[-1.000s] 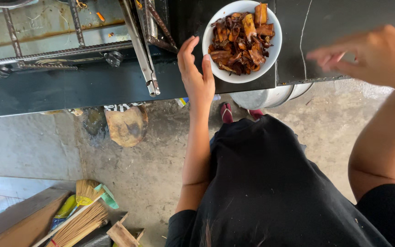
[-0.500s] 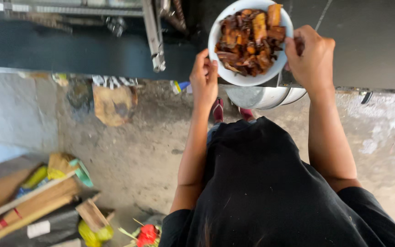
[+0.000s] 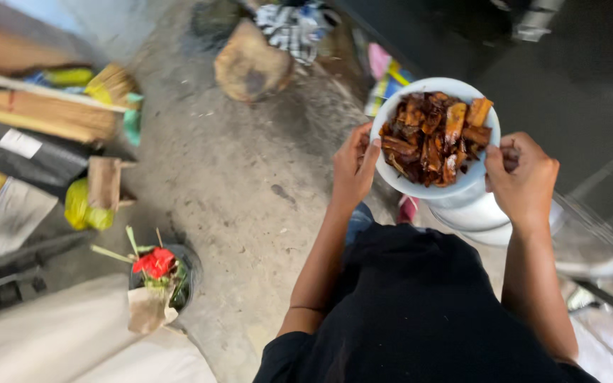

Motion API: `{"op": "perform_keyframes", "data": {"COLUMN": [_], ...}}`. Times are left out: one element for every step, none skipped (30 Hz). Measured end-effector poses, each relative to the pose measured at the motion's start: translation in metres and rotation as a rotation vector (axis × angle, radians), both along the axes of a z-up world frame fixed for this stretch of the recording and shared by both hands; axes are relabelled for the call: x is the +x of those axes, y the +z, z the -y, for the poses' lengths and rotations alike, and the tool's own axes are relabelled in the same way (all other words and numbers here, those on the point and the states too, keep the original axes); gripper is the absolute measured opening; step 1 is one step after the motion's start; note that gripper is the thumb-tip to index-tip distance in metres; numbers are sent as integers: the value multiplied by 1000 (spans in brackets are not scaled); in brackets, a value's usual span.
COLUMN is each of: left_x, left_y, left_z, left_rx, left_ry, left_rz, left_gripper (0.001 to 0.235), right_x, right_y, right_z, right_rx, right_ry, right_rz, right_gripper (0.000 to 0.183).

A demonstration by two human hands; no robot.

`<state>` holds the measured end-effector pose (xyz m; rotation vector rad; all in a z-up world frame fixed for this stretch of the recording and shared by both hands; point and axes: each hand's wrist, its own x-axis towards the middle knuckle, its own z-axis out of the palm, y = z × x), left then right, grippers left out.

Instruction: The person picks up a white bowl and uses metal tongs to transfer fried food pieces from a colander into the bowl. They then pick up the bowl and carry it through the room.

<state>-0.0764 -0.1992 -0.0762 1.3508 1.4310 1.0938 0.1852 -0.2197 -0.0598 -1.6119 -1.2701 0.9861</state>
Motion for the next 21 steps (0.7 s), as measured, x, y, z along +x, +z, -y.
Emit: {"op": "perform_keyframes", "data": {"left_x": [-18,-35,-55,-76,-97,-118,-142,-166,-188,-211,-233,-255,-273,-291,-309,-326,-341,-355,-370,-386,-398], "left_y": [4,7,10,14,20,26,33,40,48,56,61,63,64,65,68,72,73,75,79,83,85], "left_z": [5,8,11,13,16,19,25,32,38,43,52,59,61,62,67,71,69,66,60,51,45], "left_rx": [10,22,29,48,66,84,94,103,114,129,134,140,145,150,148,137,125,113,127,140,139], "left_ry": [33,66,86,113,129,145,159,173,191,199,211,224,249,273,299,340,372,404,423,442,469], "left_rz": [35,71,107,127,147,166,147,127,113,122,132,143,145,147,148,174,200,226,225,225,229], "left_gripper": [31,31,30,29,29,28,28,28,27,28,28,29,29,29,29,29,30,30,30,30,30], "right_x": [-17,-35,-54,-73,-93,-114,-138,-163,-186,-210,-233,-258,-278,-297,-317,-336,-353,-368,-383,-399,-412], "right_y": [4,7,9,11,15,18,20,22,26,31,32,32,33,35,38,42,43,45,49,53,57], "right_z": [-2,-8,-12,-17,-20,-23,-25,-26,-26,-26,-22,-21,-25,-30,-31,-31,-34,-39,-46,-57,-67], "right_rx": [-6,16,34,52,68,83,92,87,82,77,65,53,45,49,46,43,36,30,27,74,107], "right_ry": [14,53,80,107,130,153,172,181,195,208,227,246,269,287,305,324,332,339,347,372,402], "right_rz": [-36,-33,-29,-24,-37,-49,-65,-75,-81,-86,-124,-162,-196,-200,-205,-209,-200,-190,-171,-182,-187], "right_gripper": [12,12,12,13,13,13,14,13,12,11,11,12,13,13,13,13,13,13,13,13,14]}}
